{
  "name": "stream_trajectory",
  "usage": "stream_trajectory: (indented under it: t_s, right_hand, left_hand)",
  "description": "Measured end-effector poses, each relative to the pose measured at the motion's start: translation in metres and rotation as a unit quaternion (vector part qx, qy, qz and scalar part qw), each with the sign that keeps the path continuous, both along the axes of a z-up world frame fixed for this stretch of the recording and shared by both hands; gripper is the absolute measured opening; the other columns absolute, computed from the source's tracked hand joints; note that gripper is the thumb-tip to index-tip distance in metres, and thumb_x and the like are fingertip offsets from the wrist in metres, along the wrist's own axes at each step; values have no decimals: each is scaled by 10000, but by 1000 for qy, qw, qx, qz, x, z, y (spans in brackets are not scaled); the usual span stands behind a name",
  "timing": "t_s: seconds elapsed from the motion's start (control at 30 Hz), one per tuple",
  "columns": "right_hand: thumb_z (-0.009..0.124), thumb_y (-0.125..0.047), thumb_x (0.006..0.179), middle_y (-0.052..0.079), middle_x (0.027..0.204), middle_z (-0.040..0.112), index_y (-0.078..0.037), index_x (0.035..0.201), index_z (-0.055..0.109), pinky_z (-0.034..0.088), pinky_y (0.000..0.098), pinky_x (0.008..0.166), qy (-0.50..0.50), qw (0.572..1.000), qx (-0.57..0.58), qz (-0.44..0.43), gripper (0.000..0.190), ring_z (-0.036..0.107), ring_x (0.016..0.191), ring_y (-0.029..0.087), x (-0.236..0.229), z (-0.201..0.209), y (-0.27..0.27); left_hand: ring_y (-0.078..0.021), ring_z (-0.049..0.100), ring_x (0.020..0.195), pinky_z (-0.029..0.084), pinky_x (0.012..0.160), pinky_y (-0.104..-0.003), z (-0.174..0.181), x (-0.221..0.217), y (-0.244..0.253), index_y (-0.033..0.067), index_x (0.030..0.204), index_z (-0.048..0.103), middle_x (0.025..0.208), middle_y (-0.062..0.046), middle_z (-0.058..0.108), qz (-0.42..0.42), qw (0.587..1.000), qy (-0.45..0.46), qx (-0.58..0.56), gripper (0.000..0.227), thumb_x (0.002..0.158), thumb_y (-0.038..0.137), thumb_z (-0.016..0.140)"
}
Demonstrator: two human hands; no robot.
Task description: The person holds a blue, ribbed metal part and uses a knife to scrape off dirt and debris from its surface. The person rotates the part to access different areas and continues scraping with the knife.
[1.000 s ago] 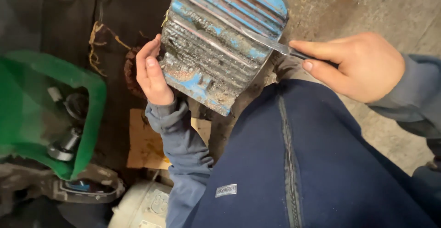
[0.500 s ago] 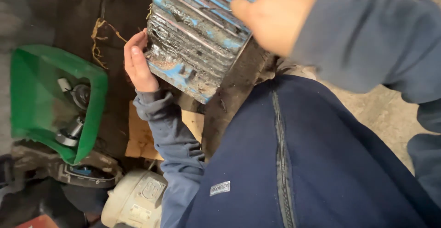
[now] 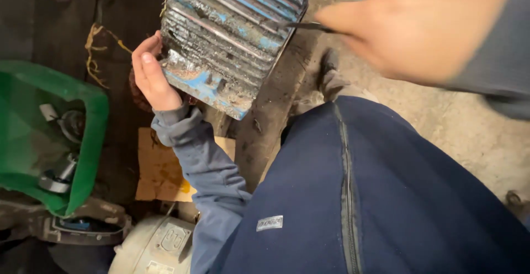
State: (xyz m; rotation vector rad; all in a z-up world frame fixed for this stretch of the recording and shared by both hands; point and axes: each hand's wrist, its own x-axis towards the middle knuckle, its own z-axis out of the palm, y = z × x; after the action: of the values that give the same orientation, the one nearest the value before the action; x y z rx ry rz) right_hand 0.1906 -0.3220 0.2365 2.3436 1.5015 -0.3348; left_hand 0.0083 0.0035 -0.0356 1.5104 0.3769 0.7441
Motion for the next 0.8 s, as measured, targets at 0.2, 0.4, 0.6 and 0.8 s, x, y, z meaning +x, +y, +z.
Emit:
stream_trajectory:
  t_s: [0.2,0.4,0.6,0.8]
  right_hand:
    - [550,-165,1039,107,672,667,-166,1427,635,516,384,518,-30,990,119,65,397,680,621,259,9,-55,36]
    - [655,-144,880,137,834,701,-74,1166,693,578,421,660,-29,994,71,82,297,713,799,300,6,-69,29]
    - [647,-219,920,86,715,756,-225,1268,697,581,391,643,-15,996,-89,-7,351,741,677,240,15,-1,-63]
    - [588,-414,960,60,725,727,-295,1319,667,538,411,581,9,999,48,-13,386,709,639,277,19,-16,-139]
  left_hand:
    - [-257,614,1260,459,1159,-412,4,-1,3,-61,1317,606,1365,-179,669,4,998,28,51,447,1138,317,448]
    - [-249,614,1262,462,1168,-408,-3,1,11,-48,1321,619,1358,-163,671,-2,997,23,71,438,1145,317,454]
    - [-268,538,1400,388,1235,-399,-6,-15,-5,-33,1453,532,1479,-171,580,79,994,11,68,428,1156,264,449]
    - [-222,602,1312,452,1141,-346,53,-74,-167,-7,1387,597,1404,-138,638,235,957,18,172,315,1112,138,547]
